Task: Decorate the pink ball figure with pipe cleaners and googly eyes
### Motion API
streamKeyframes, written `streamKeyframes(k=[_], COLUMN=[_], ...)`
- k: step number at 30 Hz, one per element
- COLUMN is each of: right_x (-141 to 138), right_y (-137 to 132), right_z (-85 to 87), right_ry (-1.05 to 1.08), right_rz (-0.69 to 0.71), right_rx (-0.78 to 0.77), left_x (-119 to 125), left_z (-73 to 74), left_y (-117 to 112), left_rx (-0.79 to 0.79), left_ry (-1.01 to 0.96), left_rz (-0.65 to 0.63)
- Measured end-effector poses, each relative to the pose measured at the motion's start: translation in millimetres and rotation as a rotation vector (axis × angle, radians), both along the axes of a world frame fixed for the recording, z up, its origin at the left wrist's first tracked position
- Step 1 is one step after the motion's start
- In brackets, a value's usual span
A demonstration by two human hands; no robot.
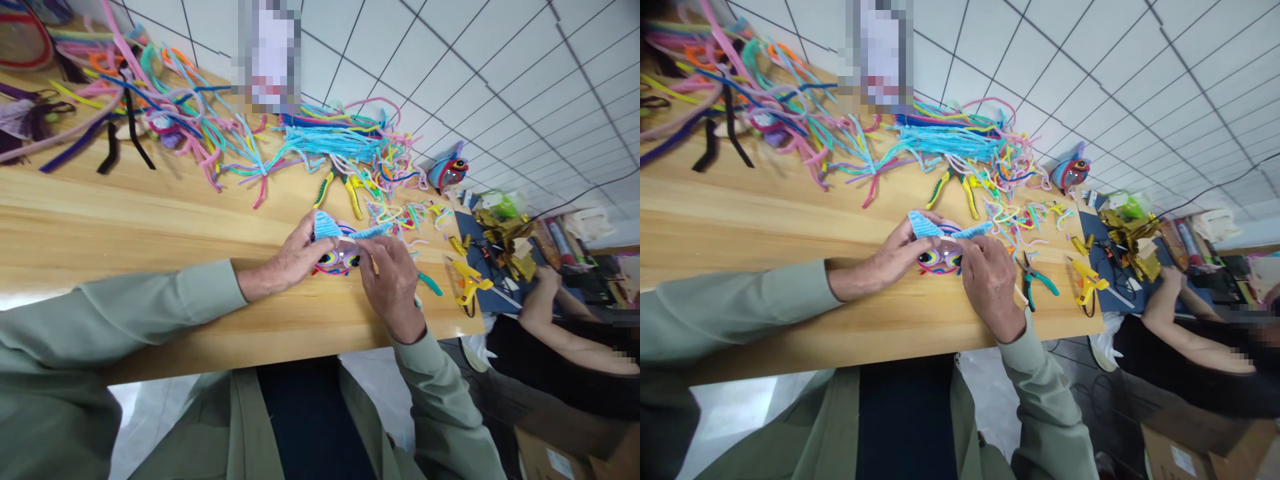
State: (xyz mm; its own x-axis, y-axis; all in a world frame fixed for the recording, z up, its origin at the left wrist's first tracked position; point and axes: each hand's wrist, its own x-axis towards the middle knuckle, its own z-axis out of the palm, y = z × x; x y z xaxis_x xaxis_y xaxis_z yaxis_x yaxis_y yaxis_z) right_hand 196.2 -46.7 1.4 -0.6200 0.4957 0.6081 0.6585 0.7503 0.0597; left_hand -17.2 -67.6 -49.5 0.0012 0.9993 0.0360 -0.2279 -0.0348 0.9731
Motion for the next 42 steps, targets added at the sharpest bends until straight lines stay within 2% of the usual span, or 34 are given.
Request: streamKeyframes(k=[17, 24, 28, 34, 42], right_x=[1, 2, 4, 4, 9], right_y=[5, 3, 3, 1, -1], right_z=[-8.8, -9.6, -8.9, -7.7, -10.5], right_ry=[0.008, 0.034, 0.043, 0.028, 0.015], right_rz=[0.065, 0.055, 0.065, 0.048, 0.031], right_rx=[0.101, 0.06, 0.032, 0.005, -0.053], left_x=[-4, -7, -10, -9, -9], left_z=[0.4, 10.2, 6.3, -1.2, 4.9], left_y=[-2, -5, -6, -3, -3], left_rx=[0.065, 0.015, 0.039, 0.065, 0.053], left_ry=[0.054, -0.007, -0.023, -0.051, 0.0], left_rz=[-0.029, -0.102, -0.124, -0.087, -0.087])
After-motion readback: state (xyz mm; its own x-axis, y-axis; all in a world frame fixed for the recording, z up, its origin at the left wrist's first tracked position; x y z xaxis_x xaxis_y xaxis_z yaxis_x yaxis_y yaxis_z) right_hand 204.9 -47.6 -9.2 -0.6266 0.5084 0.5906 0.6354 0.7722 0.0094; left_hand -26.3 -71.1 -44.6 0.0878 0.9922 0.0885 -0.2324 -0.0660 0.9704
